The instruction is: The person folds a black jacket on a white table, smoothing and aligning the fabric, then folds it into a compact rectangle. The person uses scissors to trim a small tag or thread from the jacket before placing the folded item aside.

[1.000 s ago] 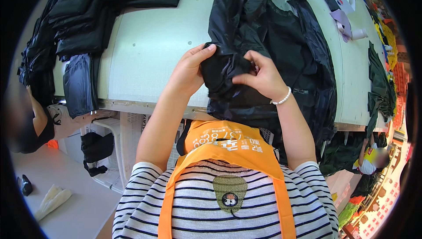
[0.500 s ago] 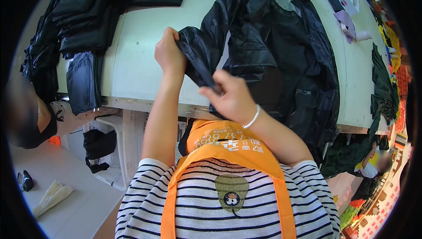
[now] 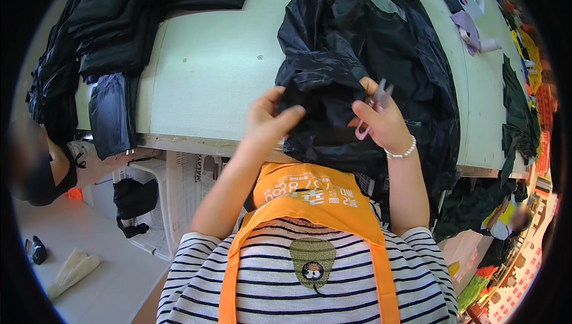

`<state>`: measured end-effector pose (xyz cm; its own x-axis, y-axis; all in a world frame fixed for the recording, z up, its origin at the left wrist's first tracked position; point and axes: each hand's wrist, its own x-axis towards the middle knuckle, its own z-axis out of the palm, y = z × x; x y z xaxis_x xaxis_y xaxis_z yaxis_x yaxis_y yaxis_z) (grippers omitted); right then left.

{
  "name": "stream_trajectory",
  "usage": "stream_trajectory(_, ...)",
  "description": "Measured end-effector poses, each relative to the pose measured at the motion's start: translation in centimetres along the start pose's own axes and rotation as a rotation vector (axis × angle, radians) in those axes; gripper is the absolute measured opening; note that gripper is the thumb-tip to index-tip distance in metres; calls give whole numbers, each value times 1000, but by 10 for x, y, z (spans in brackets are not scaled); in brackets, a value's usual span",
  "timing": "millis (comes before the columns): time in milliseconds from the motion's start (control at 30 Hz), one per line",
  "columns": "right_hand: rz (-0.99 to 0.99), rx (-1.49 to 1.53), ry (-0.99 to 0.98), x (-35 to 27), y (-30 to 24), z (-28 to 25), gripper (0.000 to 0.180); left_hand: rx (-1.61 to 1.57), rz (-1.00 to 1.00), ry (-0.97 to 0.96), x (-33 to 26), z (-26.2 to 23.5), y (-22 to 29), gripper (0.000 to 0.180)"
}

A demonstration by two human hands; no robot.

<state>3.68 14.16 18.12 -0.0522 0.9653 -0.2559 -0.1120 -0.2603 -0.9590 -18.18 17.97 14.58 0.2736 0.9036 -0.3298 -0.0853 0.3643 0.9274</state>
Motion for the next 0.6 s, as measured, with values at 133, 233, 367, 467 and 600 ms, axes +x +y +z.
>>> stream_trajectory(133,-119,45,-51,-11,9,-14,21,-114,60,48,-1,-17,33,19)
stream_trajectory(233,-218,-95,250,-8,3,-2,15,239,537,318,4,-31,23,23)
stream_trajectory(367,-359,-341,537,-6,2,6,23,578,802,504,-1,-22,35,26)
stream_trajectory(467,-535,-328,577,-6,5,7,23,473,716,373,-8,-7,34,30)
stream_trajectory(600,-227,59,525,-11,-11,24,19,-173,215,22,-14,3,17,36)
